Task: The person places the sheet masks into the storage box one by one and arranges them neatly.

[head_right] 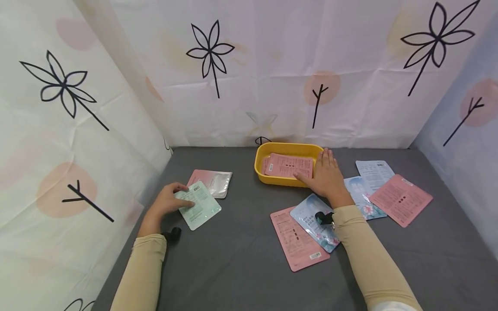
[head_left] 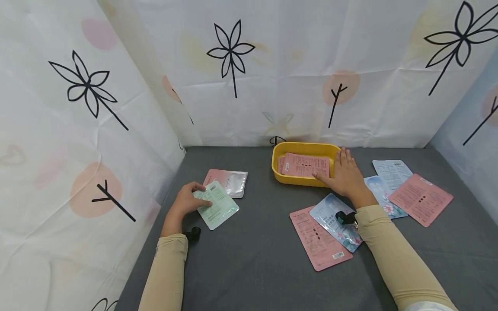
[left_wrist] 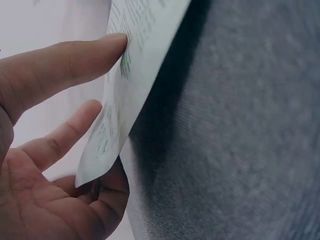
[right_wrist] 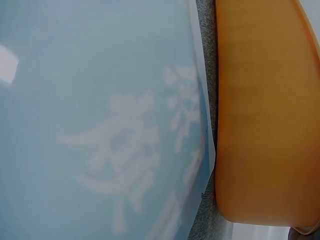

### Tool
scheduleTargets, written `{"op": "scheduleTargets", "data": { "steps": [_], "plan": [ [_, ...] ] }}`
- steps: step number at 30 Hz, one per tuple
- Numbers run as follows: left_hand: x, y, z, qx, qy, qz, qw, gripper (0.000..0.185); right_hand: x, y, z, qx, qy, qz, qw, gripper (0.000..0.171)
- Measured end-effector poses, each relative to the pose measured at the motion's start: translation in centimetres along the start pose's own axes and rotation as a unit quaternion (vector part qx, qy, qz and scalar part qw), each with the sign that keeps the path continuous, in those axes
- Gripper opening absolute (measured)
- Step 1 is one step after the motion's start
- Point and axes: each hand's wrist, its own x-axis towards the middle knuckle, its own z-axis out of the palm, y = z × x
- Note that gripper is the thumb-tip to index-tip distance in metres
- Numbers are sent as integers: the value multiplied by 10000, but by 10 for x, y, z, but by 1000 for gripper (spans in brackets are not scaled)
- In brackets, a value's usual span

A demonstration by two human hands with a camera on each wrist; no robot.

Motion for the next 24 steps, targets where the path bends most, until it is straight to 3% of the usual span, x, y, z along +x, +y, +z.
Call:
{"op": "scheduleTargets", "data": {
  "steps": [13, 20, 24],
  "plan": [
    [-10, 18, -2, -184, -190, 486, 9985, 28, 0, -1, -1, -36, 23, 38, 10000, 122],
    [-16, 31, 0, -414, -131, 643, 9970, 24, -1, -1, -1, 13, 32, 30, 10000, 121],
    [-19, 37, 2, -642, -116, 900, 9938, 28, -1, -1, 0, 11, 31, 46, 10000, 122]
  ]
}}
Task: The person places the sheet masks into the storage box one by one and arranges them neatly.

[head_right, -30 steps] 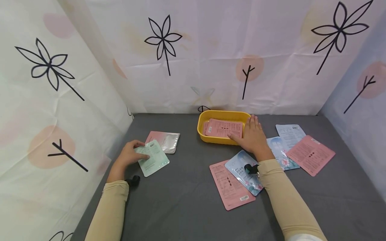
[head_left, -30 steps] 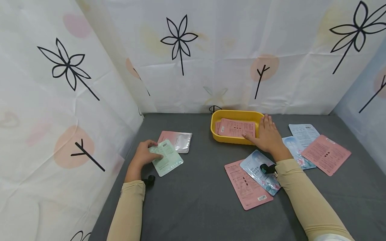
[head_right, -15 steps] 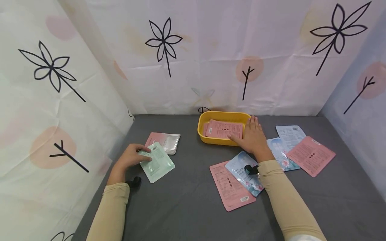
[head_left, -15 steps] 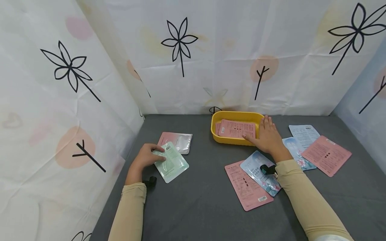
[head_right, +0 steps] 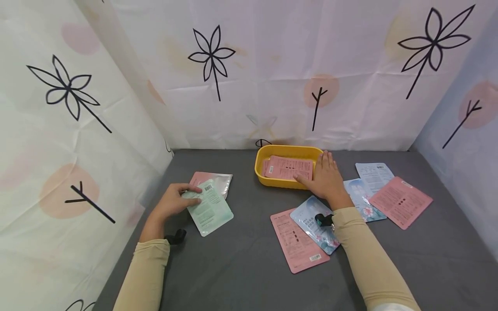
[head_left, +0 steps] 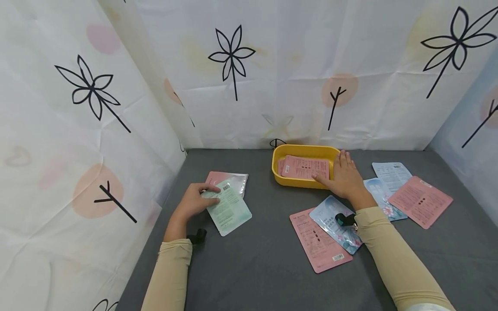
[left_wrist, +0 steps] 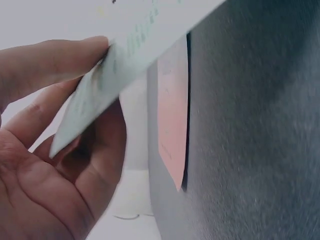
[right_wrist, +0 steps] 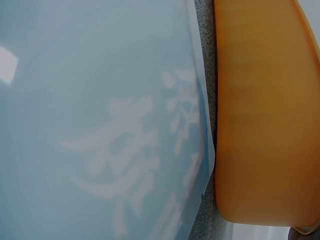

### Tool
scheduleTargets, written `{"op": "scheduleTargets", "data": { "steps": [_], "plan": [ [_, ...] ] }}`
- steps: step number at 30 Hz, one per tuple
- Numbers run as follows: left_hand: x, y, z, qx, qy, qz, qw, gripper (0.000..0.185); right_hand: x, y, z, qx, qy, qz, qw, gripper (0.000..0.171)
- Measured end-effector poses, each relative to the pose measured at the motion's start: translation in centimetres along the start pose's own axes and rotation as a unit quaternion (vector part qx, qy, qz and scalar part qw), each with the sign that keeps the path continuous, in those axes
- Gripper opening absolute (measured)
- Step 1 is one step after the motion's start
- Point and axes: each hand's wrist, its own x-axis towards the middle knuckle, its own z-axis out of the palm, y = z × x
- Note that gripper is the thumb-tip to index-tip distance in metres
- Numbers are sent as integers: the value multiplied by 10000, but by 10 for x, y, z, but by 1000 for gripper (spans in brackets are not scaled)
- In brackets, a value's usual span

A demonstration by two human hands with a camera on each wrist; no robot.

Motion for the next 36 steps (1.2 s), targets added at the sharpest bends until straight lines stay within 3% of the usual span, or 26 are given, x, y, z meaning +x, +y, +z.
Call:
{"op": "scheduleTargets", "data": {
  "steps": [14, 19, 30, 36],
  "plan": [
    [4, 26, 11, -800, 562, 807, 9919, 33, 1, -1, 1, 26, -1, 2, 10000, 122],
    [7, 37, 16, -944, 696, 934, 9887, 36, 0, -1, -1, 25, 35, -6, 10000, 120],
    [21, 67, 35, -1608, 736, 1331, 9752, 36, -1, -2, -1, 14, 6, 8, 10000, 121],
    [25, 90, 42, -1860, 654, 1731, 9650, 38, -2, -1, 0, 2, 10, -34, 10000, 121]
  ]
}}
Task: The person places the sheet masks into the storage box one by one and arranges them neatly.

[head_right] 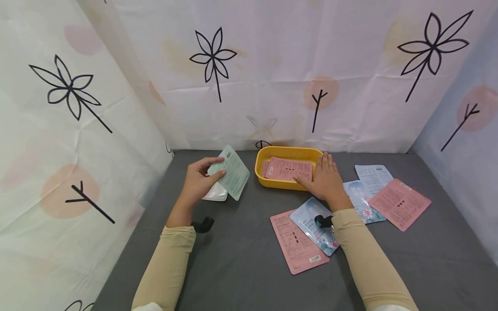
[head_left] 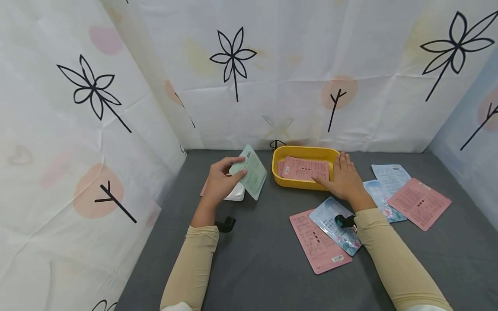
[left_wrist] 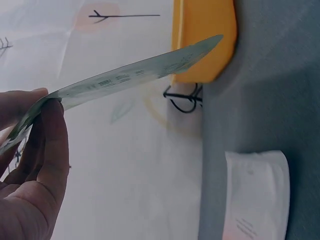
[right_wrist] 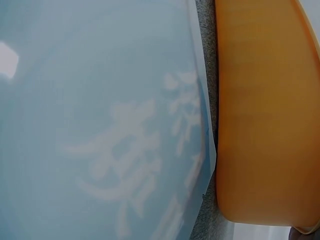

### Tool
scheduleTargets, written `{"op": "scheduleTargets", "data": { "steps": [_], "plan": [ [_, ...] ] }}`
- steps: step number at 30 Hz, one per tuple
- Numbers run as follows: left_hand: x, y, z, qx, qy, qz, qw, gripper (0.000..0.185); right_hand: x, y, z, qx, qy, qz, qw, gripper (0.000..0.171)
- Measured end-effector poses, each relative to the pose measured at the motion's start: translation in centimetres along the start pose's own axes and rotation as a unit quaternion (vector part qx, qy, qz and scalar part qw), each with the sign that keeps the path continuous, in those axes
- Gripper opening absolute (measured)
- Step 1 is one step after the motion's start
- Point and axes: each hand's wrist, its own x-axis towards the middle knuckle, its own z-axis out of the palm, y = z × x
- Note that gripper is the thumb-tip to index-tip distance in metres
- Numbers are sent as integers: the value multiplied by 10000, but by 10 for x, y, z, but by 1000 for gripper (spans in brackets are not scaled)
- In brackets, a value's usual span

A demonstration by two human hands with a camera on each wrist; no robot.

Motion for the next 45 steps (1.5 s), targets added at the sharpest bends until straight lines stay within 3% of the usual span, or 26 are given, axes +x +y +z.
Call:
{"op": "scheduleTargets", "data": {
  "steps": [7, 13, 26, 31, 36, 39, 45],
  "plan": [
    [14, 9, 20, -447, 72, 354, 9983, 38, -2, 2, 2, 25, -45, -39, 10000, 121],
    [22, 6, 36, -824, 198, 309, 9959, 38, -1, 4, 4, -49, 8, -35, 10000, 124],
    [28, -11, 60, -631, 406, 369, 9965, 44, 1, 2, 2, -45, 93, 9, 9999, 119],
    [28, -18, 65, -548, 66, 212, 9983, 53, 2, 2, 2, -45, 137, 5, 9999, 119],
    [25, -23, 69, 102, -205, -106, 9997, 61, 1, 1, 0, -33, 95, -3, 9999, 120],
    [23, -23, 70, 440, -363, -217, 9981, 60, 0, 0, -1, -31, 69, 8, 10000, 121],
    [20, -26, 68, 556, -763, -379, 9948, 53, 1, 1, 0, -50, 21, 11, 10000, 126]
  ]
}}
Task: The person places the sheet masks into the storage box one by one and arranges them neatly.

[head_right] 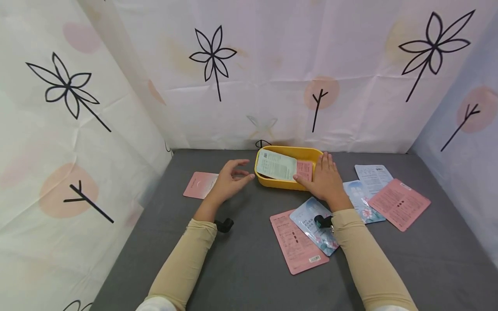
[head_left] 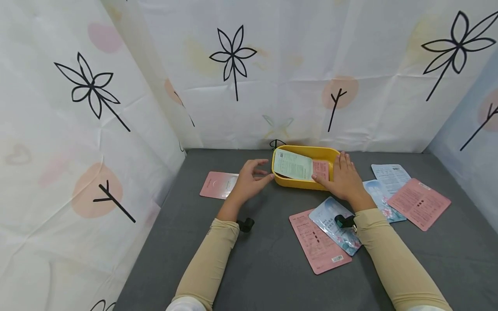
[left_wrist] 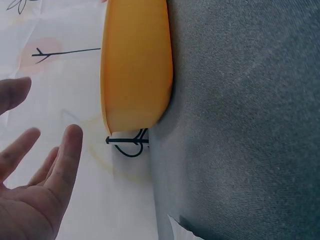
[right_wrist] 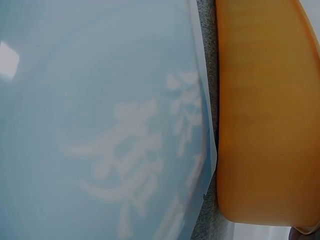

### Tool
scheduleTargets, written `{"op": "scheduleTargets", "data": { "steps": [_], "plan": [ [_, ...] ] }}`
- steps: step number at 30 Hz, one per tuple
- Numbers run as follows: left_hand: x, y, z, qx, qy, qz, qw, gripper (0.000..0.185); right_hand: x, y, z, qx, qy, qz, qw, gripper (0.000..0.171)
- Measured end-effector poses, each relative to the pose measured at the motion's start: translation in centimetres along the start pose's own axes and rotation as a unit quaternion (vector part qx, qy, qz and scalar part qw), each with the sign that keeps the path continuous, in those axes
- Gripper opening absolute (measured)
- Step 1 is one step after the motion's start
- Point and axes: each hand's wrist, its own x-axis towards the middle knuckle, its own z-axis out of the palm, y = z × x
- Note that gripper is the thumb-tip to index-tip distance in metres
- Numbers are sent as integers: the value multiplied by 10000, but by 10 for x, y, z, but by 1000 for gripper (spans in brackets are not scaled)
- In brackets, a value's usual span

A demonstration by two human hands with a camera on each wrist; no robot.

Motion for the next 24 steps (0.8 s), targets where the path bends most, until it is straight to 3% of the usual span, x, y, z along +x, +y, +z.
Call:
{"op": "scheduleTargets", "data": {
  "steps": [9, 24],
  "plan": [
    [-3, -12, -9, 222, -249, -202, 9992, 48, 0, 0, 0, 13, -30, -7, 10000, 128],
    [-22, -34, -52, 455, 137, -442, 9979, 44, 1, 3, 1, 1, 14, -41, 10000, 128]
  ]
}}
